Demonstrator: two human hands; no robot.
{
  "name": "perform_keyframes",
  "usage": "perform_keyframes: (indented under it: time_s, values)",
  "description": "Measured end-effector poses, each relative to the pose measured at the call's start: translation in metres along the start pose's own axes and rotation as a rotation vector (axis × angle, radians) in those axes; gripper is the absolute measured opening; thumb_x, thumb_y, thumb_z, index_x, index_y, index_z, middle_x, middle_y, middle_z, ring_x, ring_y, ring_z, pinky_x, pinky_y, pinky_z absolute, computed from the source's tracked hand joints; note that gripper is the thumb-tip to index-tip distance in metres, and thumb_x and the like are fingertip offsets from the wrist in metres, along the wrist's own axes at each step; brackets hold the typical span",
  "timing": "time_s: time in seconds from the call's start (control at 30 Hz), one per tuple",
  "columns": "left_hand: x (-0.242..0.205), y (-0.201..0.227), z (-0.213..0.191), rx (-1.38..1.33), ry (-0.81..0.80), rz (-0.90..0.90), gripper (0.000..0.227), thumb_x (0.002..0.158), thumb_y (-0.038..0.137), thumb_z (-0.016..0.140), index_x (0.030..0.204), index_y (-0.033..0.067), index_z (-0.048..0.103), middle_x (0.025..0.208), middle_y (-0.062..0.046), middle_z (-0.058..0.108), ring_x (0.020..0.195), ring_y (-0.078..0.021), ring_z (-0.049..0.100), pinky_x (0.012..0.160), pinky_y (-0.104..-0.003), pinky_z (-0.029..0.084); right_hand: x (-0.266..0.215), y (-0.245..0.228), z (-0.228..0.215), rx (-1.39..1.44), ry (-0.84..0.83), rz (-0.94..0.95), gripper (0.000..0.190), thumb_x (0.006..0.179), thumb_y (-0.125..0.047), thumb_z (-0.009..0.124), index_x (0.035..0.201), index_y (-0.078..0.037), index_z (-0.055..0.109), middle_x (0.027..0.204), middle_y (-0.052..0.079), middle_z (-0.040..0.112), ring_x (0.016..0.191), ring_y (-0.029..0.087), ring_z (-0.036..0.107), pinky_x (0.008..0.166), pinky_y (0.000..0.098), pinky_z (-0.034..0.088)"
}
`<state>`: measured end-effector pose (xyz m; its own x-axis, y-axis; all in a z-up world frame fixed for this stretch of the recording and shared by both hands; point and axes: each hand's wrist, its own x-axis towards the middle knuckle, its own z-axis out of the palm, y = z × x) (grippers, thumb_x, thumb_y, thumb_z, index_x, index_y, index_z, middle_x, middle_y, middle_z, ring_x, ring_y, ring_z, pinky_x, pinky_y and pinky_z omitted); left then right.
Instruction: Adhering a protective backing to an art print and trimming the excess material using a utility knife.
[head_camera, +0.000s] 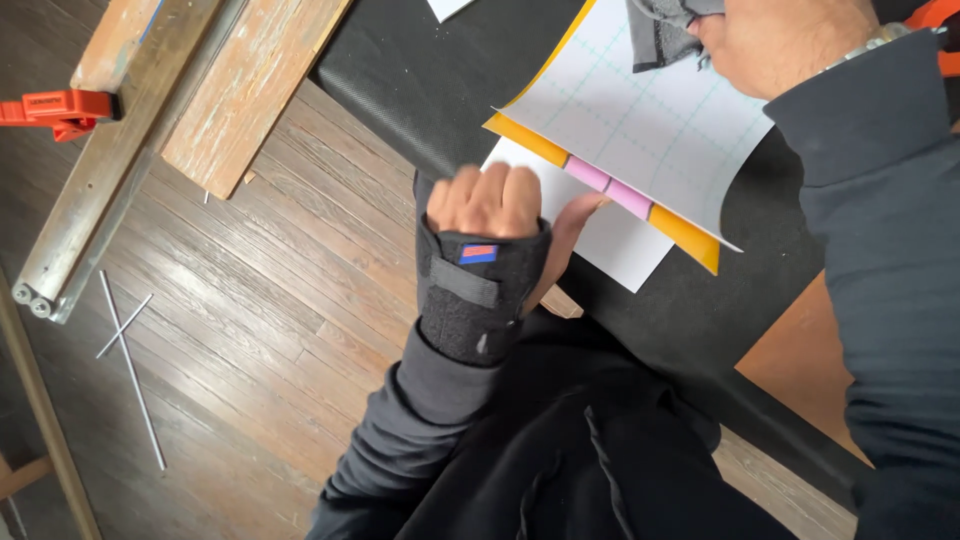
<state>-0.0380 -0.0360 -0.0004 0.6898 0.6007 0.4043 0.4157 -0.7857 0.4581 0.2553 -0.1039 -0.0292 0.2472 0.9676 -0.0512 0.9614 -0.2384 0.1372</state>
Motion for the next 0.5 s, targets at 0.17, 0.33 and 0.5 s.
perform_keyframes:
  time_s: [0.17,0.33,0.5]
  values:
    - [-0.026,0.002,0.016,-0.293,-0.056,-0.119,0.057,0.094,0.037,0.081,0.065,0.0096,0.042,0.053,-0.007,0.047,0.045,-0.0212,0.046,0.047,-0.038,0.036,0.001,0.002,-0.001,-0.016,0.023,-0.025,0.031,0.104,-0.032,0.073,0.100,-0.001,0.077,0.072,0.016,0.070,0.060,0.033,0.070,0.055,0.0435,0.059]
    - [-0.026,0.008,0.025,-0.423,-0.142,-0.274,0.051,0.097,0.035,0.077,0.068,0.0072,0.046,0.054,-0.007,0.052,0.045,-0.0194,0.054,0.045,-0.036,0.042,0.001,0.001,-0.003,-0.004,-0.012,-0.023,0.030,0.106,-0.031,0.071,0.102,-0.002,0.077,0.072,0.016,0.071,0.060,0.032,0.070,0.055,0.0435,0.059]
    - [-0.018,0.017,0.017,-0.393,-0.184,-0.345,0.052,0.096,0.041,0.075,0.067,0.0061,0.049,0.053,-0.008,0.050,0.044,-0.0192,0.054,0.043,-0.035,0.042,0.002,0.004,0.006,-0.045,0.002,-0.009,0.032,0.107,-0.034,0.071,0.102,-0.003,0.077,0.070,0.014,0.070,0.059,0.029,0.071,0.055,0.0412,0.060]
